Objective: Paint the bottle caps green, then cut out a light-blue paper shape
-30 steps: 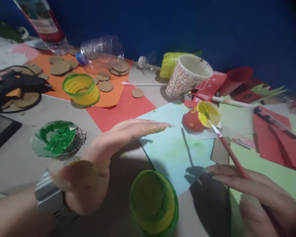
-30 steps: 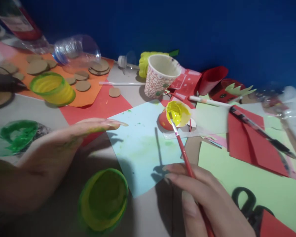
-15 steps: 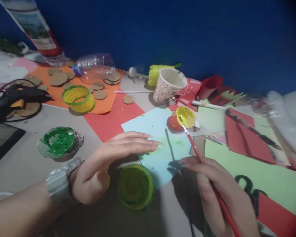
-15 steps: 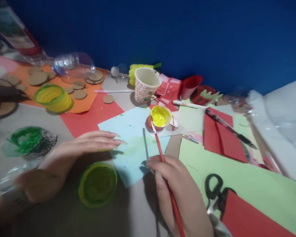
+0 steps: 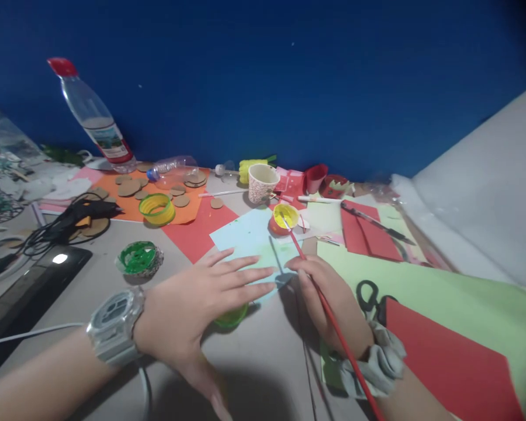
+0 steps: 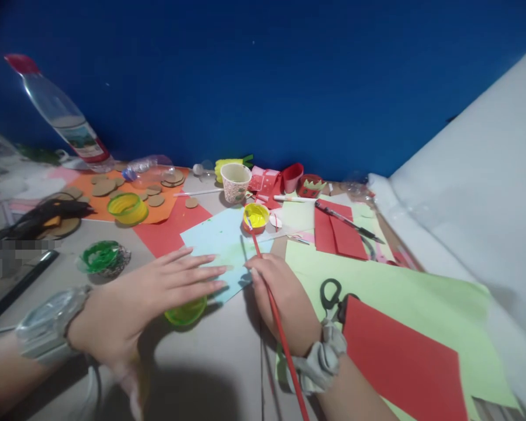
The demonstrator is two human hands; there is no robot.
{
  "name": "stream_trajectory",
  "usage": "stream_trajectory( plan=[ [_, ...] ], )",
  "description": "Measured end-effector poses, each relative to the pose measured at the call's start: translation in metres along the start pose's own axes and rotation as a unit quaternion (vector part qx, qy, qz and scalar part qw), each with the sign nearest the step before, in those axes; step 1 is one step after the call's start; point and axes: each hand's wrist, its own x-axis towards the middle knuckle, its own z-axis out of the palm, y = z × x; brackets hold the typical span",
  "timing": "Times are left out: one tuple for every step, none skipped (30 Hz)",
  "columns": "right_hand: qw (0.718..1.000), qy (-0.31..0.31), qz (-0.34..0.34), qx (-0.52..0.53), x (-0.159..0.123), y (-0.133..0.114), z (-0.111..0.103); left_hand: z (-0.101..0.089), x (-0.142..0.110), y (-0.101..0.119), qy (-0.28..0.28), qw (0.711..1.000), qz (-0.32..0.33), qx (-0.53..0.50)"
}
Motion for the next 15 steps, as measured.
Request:
stream_trajectory(
  plan=[
    [1.000,0.005,0.002,-0.001,0.000,0.000,0.000,0.002,0.001,0.003,-0.015,1.000,-0.009,0.011],
    [1.000,0.011,0.003,-0.004,0.000,-0.001,-0.001,0.005,0.001,0.004,-0.023,0.999,-0.021,0.019],
    [1.000,0.016,0.002,-0.005,-0.001,-0.001,-0.001,0.009,0.001,0.004,-0.025,0.999,-0.039,0.026],
    [1.000,0.020,-0.001,-0.006,-0.001,-0.002,-0.002,0.012,0.000,0.003,-0.024,0.997,-0.060,0.032],
    [1.000,0.023,-0.004,-0.006,-0.001,-0.003,-0.002,0.015,0.000,0.001,-0.019,0.996,-0.082,0.036],
    [1.000,0.025,-0.005,-0.004,-0.002,-0.003,-0.002,0.017,-0.001,0.000,-0.014,0.994,-0.102,0.040],
    [1.000,0.024,-0.001,0.000,-0.002,-0.003,-0.002,0.018,-0.001,-0.001,-0.010,0.992,-0.119,0.043],
    [1.000,0.021,0.006,0.006,-0.003,-0.004,-0.002,0.019,-0.002,-0.002,-0.008,0.990,-0.131,0.045],
    [1.000,0.013,0.015,0.013,-0.003,-0.004,-0.001,0.019,-0.003,-0.001,-0.007,0.989,-0.141,0.048],
    [0.999,0.004,0.024,0.021,-0.004,-0.004,0.000,0.020,-0.003,-0.001,-0.007,0.987,-0.152,0.050],
    [0.999,-0.008,0.030,0.027,-0.004,-0.004,0.001,0.022,-0.004,0.001,-0.004,0.985,-0.164,0.053],
    [0.999,-0.018,0.032,0.032,-0.005,-0.004,0.001,0.024,-0.005,0.002,0.002,0.982,-0.179,0.056],
    [0.999,-0.025,0.030,0.034,-0.005,-0.004,0.002,0.027,-0.006,0.004,0.011,0.979,-0.194,0.058],
    [0.999,-0.029,0.025,0.034,-0.005,-0.004,0.003,0.031,-0.007,0.007,0.027,0.975,-0.210,0.060],
    [0.999,-0.029,0.020,0.032,-0.005,-0.004,0.003,0.036,-0.007,0.009,0.047,0.971,-0.224,0.063]
  ],
)
